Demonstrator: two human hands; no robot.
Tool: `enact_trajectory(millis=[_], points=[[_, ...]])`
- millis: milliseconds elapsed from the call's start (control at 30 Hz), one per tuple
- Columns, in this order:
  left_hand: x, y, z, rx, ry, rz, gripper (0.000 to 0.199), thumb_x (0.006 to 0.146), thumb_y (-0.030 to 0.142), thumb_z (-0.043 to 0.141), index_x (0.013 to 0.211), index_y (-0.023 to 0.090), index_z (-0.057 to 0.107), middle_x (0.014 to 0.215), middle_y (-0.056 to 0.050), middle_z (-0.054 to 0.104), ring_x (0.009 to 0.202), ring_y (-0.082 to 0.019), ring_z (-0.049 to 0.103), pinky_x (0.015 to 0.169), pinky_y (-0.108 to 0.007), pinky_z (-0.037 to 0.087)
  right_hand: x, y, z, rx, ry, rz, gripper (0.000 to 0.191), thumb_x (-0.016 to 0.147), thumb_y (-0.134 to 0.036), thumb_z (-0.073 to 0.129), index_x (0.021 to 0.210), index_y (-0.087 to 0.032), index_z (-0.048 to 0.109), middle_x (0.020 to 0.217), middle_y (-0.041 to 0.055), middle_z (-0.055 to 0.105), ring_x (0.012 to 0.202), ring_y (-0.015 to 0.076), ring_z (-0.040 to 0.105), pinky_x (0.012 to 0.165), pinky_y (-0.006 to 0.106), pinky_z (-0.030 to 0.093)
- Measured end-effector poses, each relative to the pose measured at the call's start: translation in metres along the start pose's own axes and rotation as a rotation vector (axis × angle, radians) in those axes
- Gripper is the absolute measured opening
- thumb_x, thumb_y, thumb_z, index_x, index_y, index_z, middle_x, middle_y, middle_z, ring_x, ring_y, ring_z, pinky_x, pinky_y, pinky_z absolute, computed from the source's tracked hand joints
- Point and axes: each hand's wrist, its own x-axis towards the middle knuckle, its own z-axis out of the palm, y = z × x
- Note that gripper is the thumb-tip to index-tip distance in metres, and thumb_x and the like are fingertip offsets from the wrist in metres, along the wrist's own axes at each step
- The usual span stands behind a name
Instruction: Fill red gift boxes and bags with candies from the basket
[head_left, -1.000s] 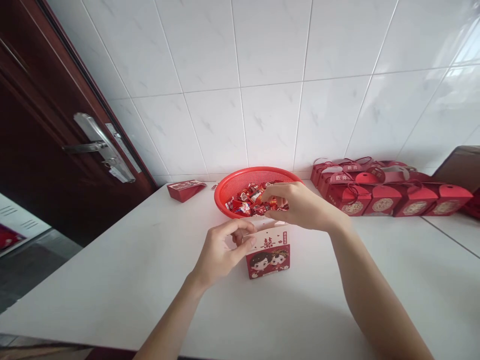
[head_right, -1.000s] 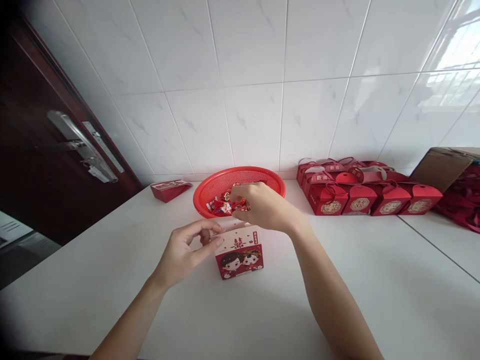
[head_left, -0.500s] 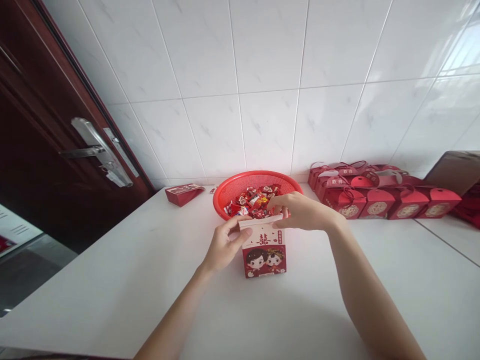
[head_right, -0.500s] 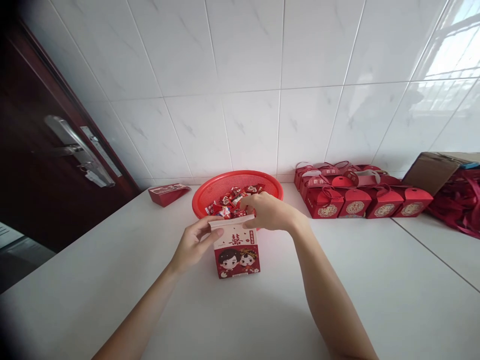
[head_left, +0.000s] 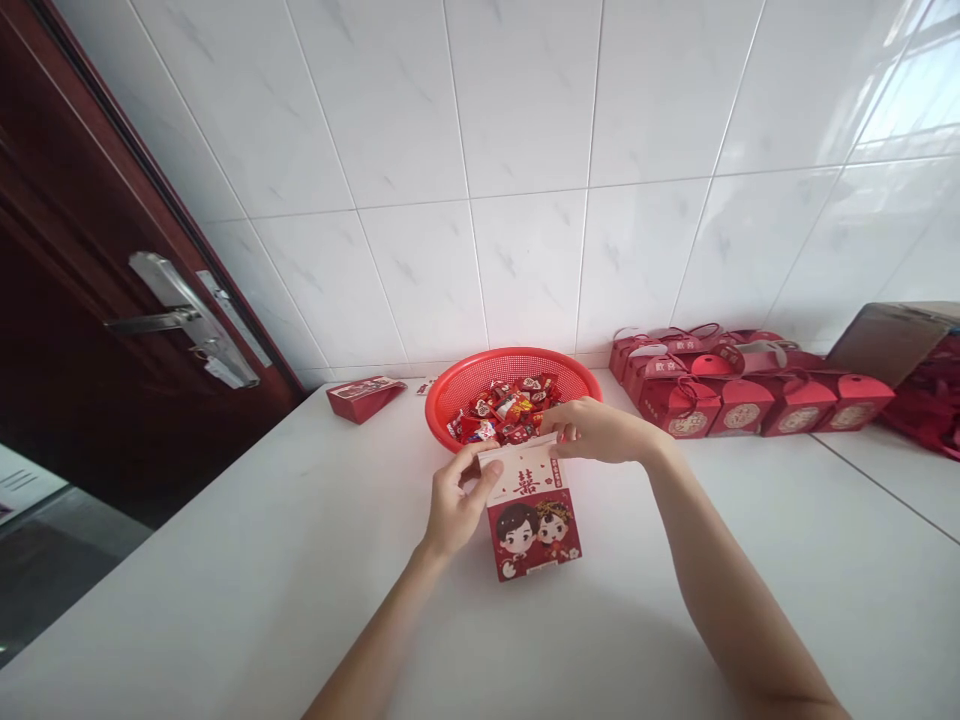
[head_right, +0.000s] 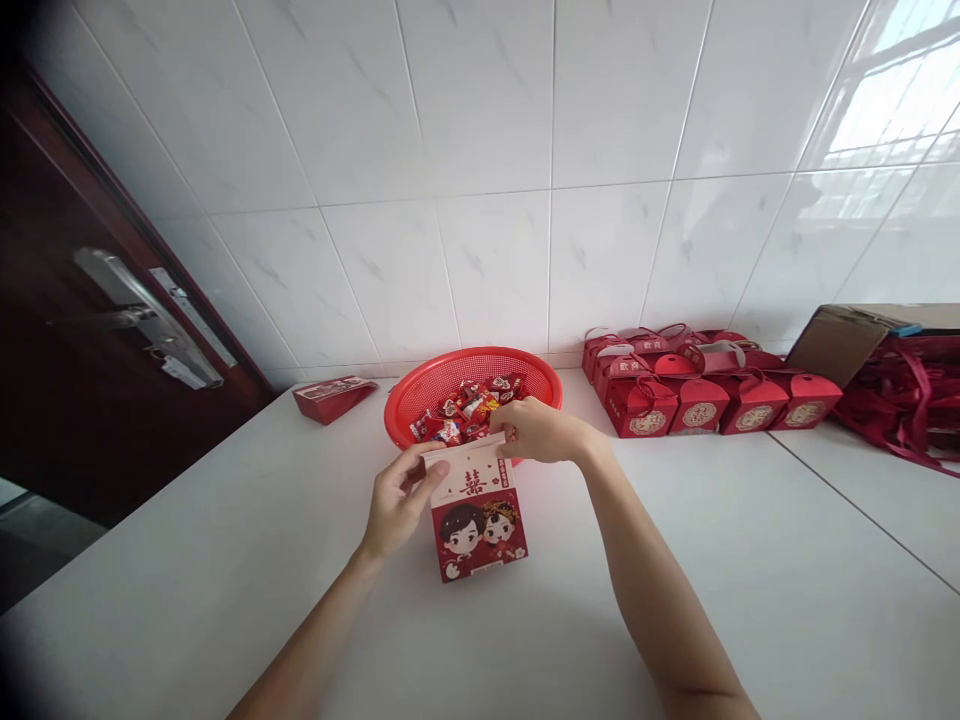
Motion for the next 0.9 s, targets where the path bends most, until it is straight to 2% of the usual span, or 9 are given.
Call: enact_trajectory(millis=[67, 167, 300, 433, 567, 667, 767, 900], points=[[-0.006, -0.004, 0.002, 0.004, 0.020, 0.021, 0.036, 0.088, 0.046, 0.065, 0.106, 0.015, 0.068, 0.085, -0.005, 0.074, 0.074, -0.017, 0.068, 0.068, -0.025, 0.054, 0.001, 0.002, 0.001, 0.017, -0.009, -0.028, 0.008, 0.086, -0.019, 0.063, 0.094, -0.017, 0.067, 0.091, 0.0053, 0.069, 0.080, 0.0181, 0.061, 0.067, 0.029, 0.043], [-0.012, -0.009, 0.003, 0.005, -0.013, 0.063, 0.039, 0.090, 0.043, 0.064, 0.118, 0.015, 0.062, 0.100, -0.009, 0.076, 0.085, -0.019, 0.071, 0.075, -0.028, 0.056, 0.003, 0.005, 0.003, 0.052, -0.037, -0.063, 0.002, 0.085, -0.017, 0.062, 0.086, -0.017, 0.064, 0.086, 0.0038, 0.068, 0.079, 0.0174, 0.062, 0.068, 0.028, 0.044], [-0.015, -0.015, 0.005, 0.037, -0.043, 0.079, 0.047, 0.091, 0.043, 0.062, 0.129, 0.017, 0.054, 0.109, -0.011, 0.075, 0.089, -0.020, 0.072, 0.077, -0.030, 0.057, 0.003, 0.008, 0.004, 0.063, -0.047, -0.074, 0.003, 0.085, -0.018, 0.062, 0.088, -0.017, 0.063, 0.087, 0.0040, 0.068, 0.079, 0.0170, 0.062, 0.067, 0.028, 0.044], [-0.016, -0.017, 0.007, 0.077, -0.020, 0.098, 0.039, 0.094, 0.044, 0.058, 0.122, 0.018, 0.057, 0.104, -0.009, 0.075, 0.082, -0.018, 0.072, 0.075, -0.028, 0.057, 0.002, 0.011, 0.002, 0.113, -0.088, -0.090, 0.008, 0.085, -0.023, 0.065, 0.091, -0.016, 0.064, 0.094, 0.0051, 0.070, 0.079, 0.0161, 0.062, 0.069, 0.028, 0.046], [-0.016, -0.019, 0.007, 0.129, -0.004, 0.145, 0.027, 0.093, 0.043, 0.057, 0.105, 0.019, 0.062, 0.089, -0.006, 0.074, 0.074, -0.016, 0.069, 0.071, -0.026, 0.056, 0.000, 0.014, 0.000, 0.187, -0.118, -0.147, 0.020, 0.086, -0.037, 0.068, 0.090, -0.017, 0.065, 0.088, 0.0036, 0.069, 0.077, 0.0151, 0.062, 0.070, 0.027, 0.048], [-0.016, -0.019, 0.006, 0.134, 0.002, 0.160, 0.023, 0.091, 0.041, 0.059, 0.097, 0.020, 0.063, 0.083, -0.003, 0.073, 0.068, -0.015, 0.067, 0.067, -0.024, 0.055, 0.001, 0.016, 0.001, 0.240, -0.138, -0.164, 0.032, 0.094, -0.046, 0.056, 0.084, -0.016, 0.063, 0.079, 0.0029, 0.066, 0.070, 0.0139, 0.063, 0.065, 0.026, 0.048], [-0.016, -0.020, 0.006, 0.126, 0.008, 0.167, 0.021, 0.091, 0.039, 0.060, 0.096, 0.019, 0.062, 0.081, -0.002, 0.073, 0.065, -0.014, 0.066, 0.063, -0.023, 0.053, 0.004, 0.017, 0.002, 0.241, -0.148, -0.156, 0.034, 0.097, -0.042, 0.049, 0.078, -0.016, 0.060, 0.072, 0.0016, 0.062, 0.065, 0.0131, 0.062, 0.061, 0.025, 0.046], [-0.016, -0.020, 0.007, 0.115, 0.000, 0.163, 0.020, 0.091, 0.039, 0.060, 0.095, 0.019, 0.062, 0.080, -0.003, 0.073, 0.065, -0.014, 0.065, 0.062, -0.023, 0.053, 0.007, 0.016, 0.005, 0.189, -0.144, -0.138, 0.024, 0.095, -0.033, 0.053, 0.080, -0.016, 0.062, 0.071, 0.0021, 0.063, 0.064, 0.0131, 0.059, 0.060, 0.024, 0.044]])
